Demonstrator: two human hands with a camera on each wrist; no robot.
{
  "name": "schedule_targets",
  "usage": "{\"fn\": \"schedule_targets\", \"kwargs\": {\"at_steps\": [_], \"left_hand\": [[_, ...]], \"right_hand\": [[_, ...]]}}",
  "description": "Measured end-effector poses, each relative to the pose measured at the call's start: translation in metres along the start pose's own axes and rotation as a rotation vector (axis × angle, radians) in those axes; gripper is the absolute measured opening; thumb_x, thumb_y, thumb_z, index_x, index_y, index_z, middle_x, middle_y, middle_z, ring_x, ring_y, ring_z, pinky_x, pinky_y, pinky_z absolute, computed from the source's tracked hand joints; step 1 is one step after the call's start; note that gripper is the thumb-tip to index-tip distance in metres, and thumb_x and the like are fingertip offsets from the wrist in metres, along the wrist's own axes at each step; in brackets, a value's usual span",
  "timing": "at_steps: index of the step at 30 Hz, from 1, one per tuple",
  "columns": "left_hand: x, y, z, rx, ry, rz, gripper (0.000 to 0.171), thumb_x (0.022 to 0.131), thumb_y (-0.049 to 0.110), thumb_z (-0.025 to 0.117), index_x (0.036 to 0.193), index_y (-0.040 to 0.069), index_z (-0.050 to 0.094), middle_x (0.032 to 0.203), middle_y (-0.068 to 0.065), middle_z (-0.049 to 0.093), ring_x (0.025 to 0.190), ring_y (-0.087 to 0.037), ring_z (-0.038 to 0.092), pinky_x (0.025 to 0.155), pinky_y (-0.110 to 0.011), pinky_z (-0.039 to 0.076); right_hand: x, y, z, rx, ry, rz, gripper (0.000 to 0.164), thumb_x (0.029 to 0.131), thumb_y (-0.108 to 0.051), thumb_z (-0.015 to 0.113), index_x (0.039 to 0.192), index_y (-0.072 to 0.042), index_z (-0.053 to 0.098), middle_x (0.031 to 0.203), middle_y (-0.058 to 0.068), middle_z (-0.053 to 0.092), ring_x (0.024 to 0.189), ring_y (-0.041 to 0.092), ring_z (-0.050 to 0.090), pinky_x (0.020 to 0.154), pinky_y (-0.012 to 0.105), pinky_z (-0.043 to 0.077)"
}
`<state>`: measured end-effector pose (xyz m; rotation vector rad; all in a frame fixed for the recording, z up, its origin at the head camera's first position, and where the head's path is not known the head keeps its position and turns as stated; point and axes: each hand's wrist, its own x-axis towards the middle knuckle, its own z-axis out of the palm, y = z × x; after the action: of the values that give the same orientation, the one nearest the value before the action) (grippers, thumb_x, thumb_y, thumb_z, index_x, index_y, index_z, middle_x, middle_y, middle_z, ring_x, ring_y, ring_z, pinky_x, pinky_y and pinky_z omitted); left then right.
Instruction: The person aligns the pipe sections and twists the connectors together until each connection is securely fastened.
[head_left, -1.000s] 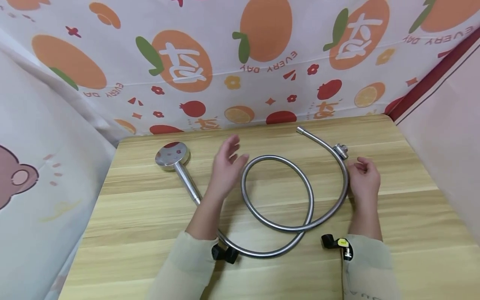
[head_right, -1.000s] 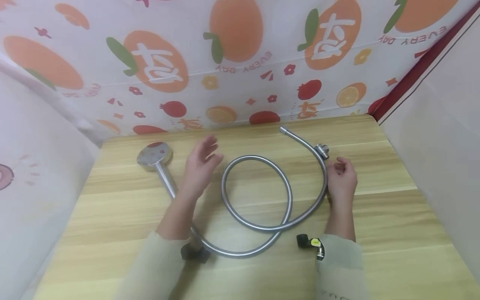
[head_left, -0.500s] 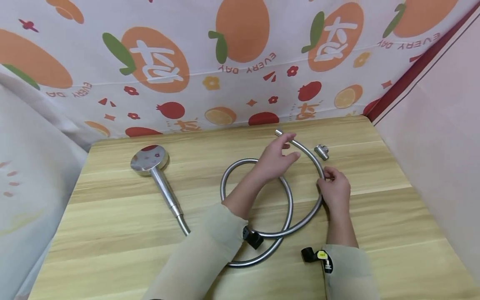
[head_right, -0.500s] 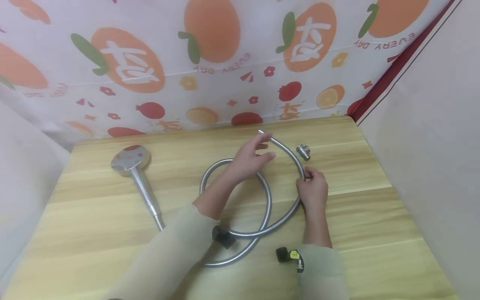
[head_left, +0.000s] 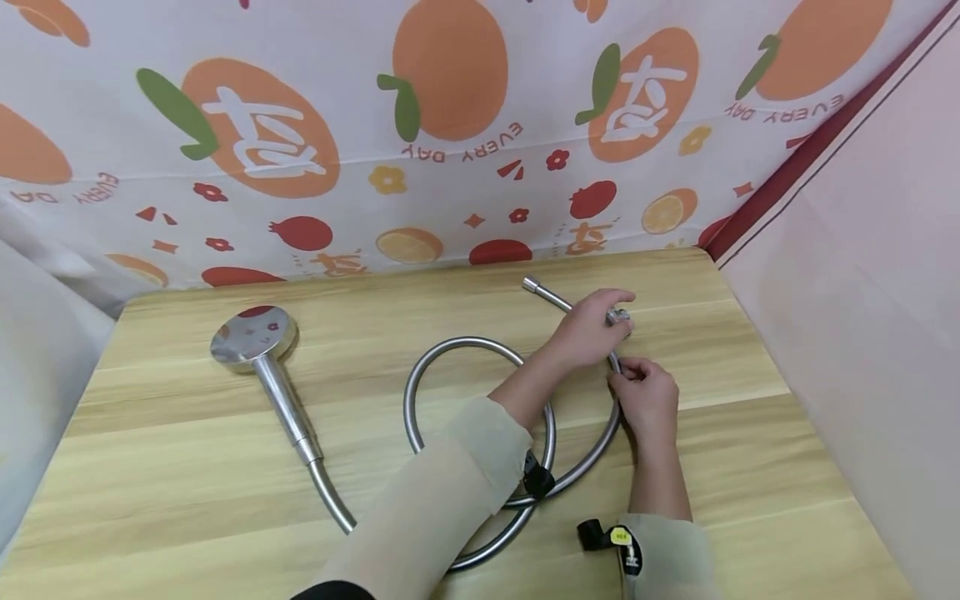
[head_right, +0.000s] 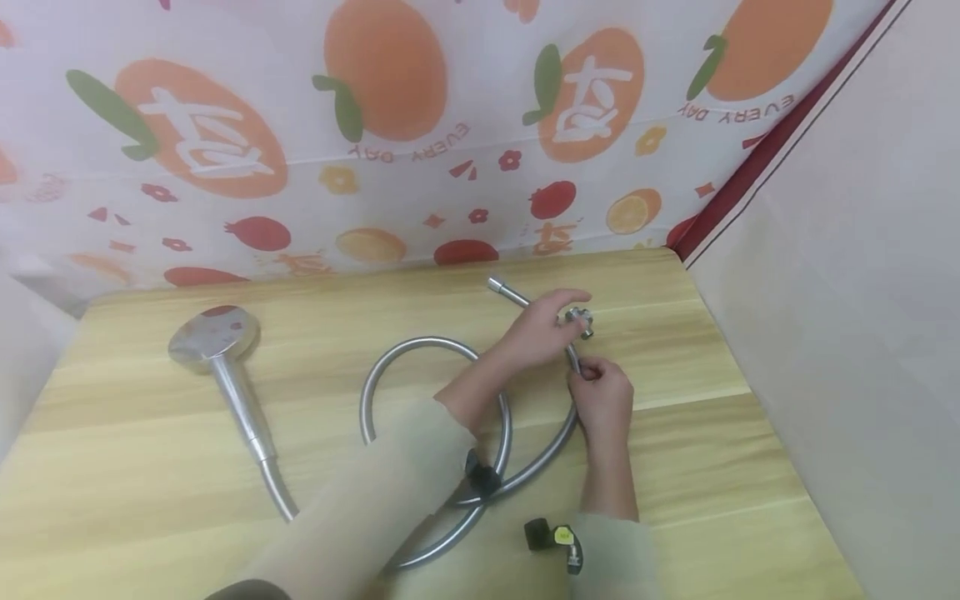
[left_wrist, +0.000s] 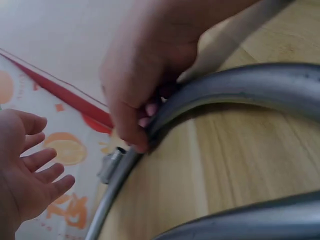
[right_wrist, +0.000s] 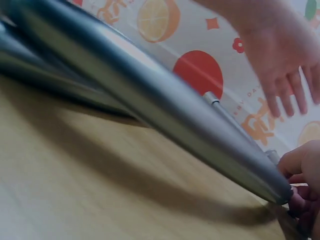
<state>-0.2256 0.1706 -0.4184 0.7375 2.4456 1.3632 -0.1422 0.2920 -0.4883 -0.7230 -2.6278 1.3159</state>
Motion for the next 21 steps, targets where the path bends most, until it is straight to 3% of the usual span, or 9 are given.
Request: {"fn": "schedule_targets", "kwargs": {"at_steps": [7,11,13,17,21], "left_hand": [[0.008,-0.025,0.017,0.233,-0.016,0.000,0.048,0.096,0.019,0.058,0.144,0.016,0.050,0.160,-0.004,0.031,0.148,-0.027,0.027,0.119,-0.044,0.029],[0.010,-0.031,0.025,0.407,-0.077,-0.022,0.049,0.096,0.020,0.056,0.145,0.022,0.049,0.163,-0.005,0.024,0.150,-0.035,0.018,0.117,-0.055,0.026],[0.012,-0.029,0.028,0.495,-0.122,-0.033,0.047,0.098,0.024,0.054,0.145,0.025,0.049,0.163,-0.004,0.024,0.150,-0.034,0.017,0.117,-0.055,0.025],[0.016,-0.025,0.037,0.620,-0.168,-0.041,0.043,0.099,0.026,0.052,0.142,0.027,0.052,0.160,-0.001,0.031,0.146,-0.030,0.029,0.117,-0.047,0.026],[0.019,-0.020,0.046,0.669,-0.130,-0.069,0.030,0.097,0.025,0.055,0.126,0.027,0.063,0.142,0.000,0.047,0.127,-0.025,0.046,0.105,-0.040,0.035]], "right_hand": [[-0.001,-0.001,0.000,0.016,-0.038,-0.004,0.022,0.081,-0.018,0.070,0.100,-0.008,0.075,0.084,0.006,0.070,0.072,0.016,0.060,0.063,0.024,0.047],[-0.001,-0.002,0.001,0.021,-0.049,-0.004,0.021,0.083,-0.019,0.068,0.099,-0.008,0.075,0.083,0.005,0.069,0.073,0.016,0.059,0.064,0.025,0.047],[0.000,-0.002,0.000,0.021,-0.043,-0.004,0.020,0.083,-0.018,0.066,0.098,-0.008,0.075,0.083,0.005,0.069,0.074,0.016,0.059,0.065,0.025,0.047],[0.002,0.000,-0.003,0.013,-0.038,0.006,0.019,0.083,-0.015,0.064,0.097,-0.008,0.075,0.081,0.004,0.068,0.074,0.015,0.058,0.065,0.025,0.046],[0.006,0.003,-0.007,0.006,-0.042,0.026,0.018,0.083,-0.017,0.065,0.097,-0.010,0.075,0.081,0.003,0.068,0.074,0.016,0.057,0.065,0.026,0.046]]}}
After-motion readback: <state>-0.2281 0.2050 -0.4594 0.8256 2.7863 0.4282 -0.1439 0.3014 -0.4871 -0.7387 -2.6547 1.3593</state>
